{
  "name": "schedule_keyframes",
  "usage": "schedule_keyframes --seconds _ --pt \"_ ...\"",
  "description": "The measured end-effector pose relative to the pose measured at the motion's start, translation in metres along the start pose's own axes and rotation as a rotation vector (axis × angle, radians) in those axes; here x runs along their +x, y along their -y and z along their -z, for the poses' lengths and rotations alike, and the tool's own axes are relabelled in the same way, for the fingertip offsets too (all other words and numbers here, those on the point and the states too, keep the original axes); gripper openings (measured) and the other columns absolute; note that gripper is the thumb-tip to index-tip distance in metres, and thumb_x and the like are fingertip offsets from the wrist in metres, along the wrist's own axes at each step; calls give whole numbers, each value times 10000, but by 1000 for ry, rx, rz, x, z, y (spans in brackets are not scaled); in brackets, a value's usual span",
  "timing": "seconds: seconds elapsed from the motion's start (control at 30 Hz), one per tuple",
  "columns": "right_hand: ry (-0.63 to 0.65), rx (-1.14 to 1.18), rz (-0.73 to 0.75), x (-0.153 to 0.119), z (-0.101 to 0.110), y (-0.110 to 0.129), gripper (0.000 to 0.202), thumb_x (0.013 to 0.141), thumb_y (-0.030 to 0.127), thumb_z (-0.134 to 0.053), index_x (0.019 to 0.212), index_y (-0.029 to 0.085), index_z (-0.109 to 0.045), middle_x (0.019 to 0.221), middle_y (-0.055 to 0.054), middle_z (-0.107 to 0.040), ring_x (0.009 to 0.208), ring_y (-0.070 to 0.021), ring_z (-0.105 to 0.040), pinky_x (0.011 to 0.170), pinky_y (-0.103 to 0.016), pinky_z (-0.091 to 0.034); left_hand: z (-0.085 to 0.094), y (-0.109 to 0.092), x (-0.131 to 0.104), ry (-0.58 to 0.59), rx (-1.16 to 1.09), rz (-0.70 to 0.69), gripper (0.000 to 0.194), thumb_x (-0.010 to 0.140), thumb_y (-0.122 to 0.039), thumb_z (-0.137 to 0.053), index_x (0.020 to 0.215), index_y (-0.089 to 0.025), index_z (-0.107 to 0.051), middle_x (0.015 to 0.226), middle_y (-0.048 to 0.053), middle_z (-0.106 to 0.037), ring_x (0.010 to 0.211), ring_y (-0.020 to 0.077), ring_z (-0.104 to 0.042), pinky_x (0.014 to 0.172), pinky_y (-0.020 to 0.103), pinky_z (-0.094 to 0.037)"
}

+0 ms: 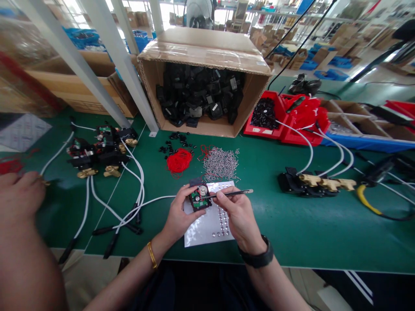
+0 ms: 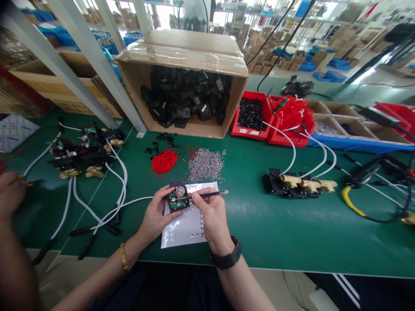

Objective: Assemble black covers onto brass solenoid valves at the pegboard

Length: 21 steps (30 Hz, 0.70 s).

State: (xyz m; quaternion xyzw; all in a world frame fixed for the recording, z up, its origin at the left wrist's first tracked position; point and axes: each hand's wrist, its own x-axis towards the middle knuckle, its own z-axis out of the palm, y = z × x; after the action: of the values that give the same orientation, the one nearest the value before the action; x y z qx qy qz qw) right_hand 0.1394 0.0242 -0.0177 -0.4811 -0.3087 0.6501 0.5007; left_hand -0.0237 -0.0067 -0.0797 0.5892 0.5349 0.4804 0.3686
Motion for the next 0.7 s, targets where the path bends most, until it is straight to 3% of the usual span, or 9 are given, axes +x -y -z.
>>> schedule_keyframes --seconds 0.2,0.33,0.53,0.6,0.7 --pt "10 5 -3 0 0 -1 239 625 316 -785 693 162 -615 699 -23 -669 656 -150 -604 649 -266 -471 1 -9 5 -19 49 -90 580 692 -311 -735 1194 -252 -451 1400 115 -313 1301 296 -327 1065 479 -304" --pt "12 -9 13 4 1 -1 250 627 324 -784 697 154 -613 706 -23 -664 657 -148 -597 645 -266 -464 -1 -8 6 -74 67 -151 673 697 -300 -730 1250 -240 -352 1377 144 -318 1285 303 -350 1026 507 -343" --pt "3 -92 74 3 -3 -2 226 670 321 -748 707 158 -596 680 -17 -644 636 -150 -592 622 -269 -464 1 -7 6 -60 258 -299 399 781 -232 -648 1115 -238 -429 1299 114 -392 1224 260 -418 992 480 -393" --pt "12 -234 201 -4 -3 4 162 728 299 -697 726 166 -605 721 -31 -650 686 -167 -610 642 -282 -476 3 -7 6 -29 327 -328 345 813 -213 -603 1116 -239 -441 1320 115 -372 1227 252 -417 983 455 -413" --pt "47 -455 577 -3 -1 23 65 841 237 -561 824 191 -604 907 -64 -663 890 -197 -617 783 -329 -473 5 -6 4 -33 385 -360 335 851 -193 -533 1167 -236 -428 1351 124 -341 1237 247 -419 960 413 -450"
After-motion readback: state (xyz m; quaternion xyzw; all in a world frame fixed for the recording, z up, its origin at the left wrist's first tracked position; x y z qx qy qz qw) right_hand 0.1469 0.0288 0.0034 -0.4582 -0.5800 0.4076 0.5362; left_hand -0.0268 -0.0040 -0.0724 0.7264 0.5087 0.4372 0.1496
